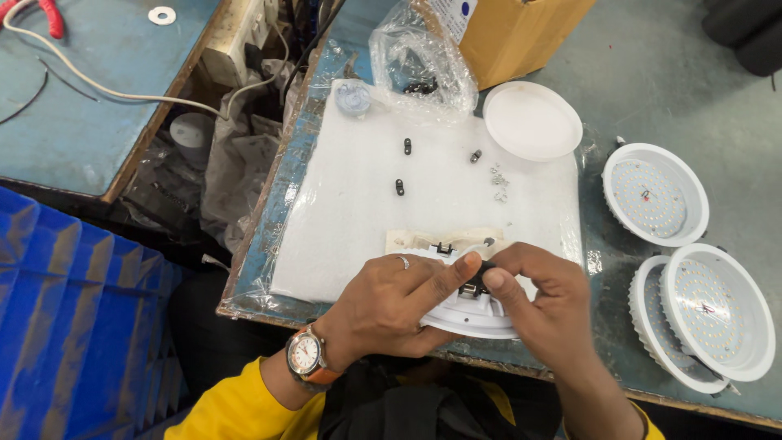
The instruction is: The person assembles LED ceiling light fixtures by wiping the diffuser, attaching black clips to the housing, and securing them with a green power drill. The person then places the diffuser over the LED array and sets the completed unit aside.
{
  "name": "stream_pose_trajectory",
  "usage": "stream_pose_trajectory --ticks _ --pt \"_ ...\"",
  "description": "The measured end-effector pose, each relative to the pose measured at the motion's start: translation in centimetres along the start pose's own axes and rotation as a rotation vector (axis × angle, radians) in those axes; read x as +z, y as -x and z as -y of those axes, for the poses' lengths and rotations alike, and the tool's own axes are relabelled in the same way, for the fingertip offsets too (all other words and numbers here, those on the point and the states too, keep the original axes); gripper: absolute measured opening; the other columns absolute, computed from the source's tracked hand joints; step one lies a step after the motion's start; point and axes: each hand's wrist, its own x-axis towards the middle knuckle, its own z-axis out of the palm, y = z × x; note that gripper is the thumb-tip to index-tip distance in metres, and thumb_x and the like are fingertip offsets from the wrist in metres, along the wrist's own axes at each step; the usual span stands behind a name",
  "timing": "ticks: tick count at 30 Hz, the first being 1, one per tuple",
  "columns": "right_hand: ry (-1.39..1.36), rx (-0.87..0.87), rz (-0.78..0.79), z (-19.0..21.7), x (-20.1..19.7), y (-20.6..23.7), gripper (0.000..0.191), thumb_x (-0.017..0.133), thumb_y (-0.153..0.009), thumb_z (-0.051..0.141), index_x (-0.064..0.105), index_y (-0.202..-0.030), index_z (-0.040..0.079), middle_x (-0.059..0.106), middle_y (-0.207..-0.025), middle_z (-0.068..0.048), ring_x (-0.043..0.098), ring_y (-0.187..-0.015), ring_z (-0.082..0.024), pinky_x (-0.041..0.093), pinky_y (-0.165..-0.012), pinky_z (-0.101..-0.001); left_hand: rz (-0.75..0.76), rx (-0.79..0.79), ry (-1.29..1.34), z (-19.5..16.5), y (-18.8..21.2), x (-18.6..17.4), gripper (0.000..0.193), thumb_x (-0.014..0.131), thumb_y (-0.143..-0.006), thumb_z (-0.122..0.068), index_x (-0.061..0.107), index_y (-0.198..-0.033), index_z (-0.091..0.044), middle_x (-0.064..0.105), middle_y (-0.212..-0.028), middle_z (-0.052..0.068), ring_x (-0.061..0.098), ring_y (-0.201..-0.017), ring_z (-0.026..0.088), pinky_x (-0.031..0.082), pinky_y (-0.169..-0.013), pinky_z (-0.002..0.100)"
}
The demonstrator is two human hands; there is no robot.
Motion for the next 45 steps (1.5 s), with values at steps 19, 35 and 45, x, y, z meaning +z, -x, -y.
stream_pose_trajectory --ticks 19,35,45 --pt "0.357 -0.388 0.047 -2.6 -0.5 1.8 0.072 0.083 -0.079 0.041 0.061 -0.131 -0.003 0.071 -0.117 -0.021 0.075 -0.100 -0.030 0.059 -0.081 -0.0313 0.027 -0.050 0.061 0.0 -1.3 -0.7 0.085 0.084 -0.088 -0.039 0.044 -0.158 -0.010 0.072 -0.094 0.004 0.066 -0.076 0.020 0.053 -0.073 0.032" --pt "0.374 -0.526 0.014 -5.1 0.5 2.5 0.063 0.083 -0.080 0.027 0.059 -0.129 -0.004 0.067 -0.121 -0.026 0.073 -0.108 -0.039 0.061 -0.088 -0.0417 0.018 -0.030 0.080 0.7 -0.2 -0.1 0.084 0.085 -0.083 -0.033 0.047 -0.155 -0.013 0.074 -0.103 0.007 0.074 -0.093 0.023 0.059 -0.087 0.035" --pt "0.322 -0.497 0.021 -5.1 0.2 2.8 0.059 0.081 -0.082 0.013 0.057 -0.132 -0.004 0.066 -0.125 -0.027 0.072 -0.110 -0.041 0.061 -0.088 -0.0413 0.045 -0.043 0.072 0.3 -1.1 -0.2 0.080 0.085 -0.085 -0.038 0.051 -0.152 -0.010 0.072 -0.086 0.004 0.070 -0.074 0.020 0.056 -0.070 0.033"
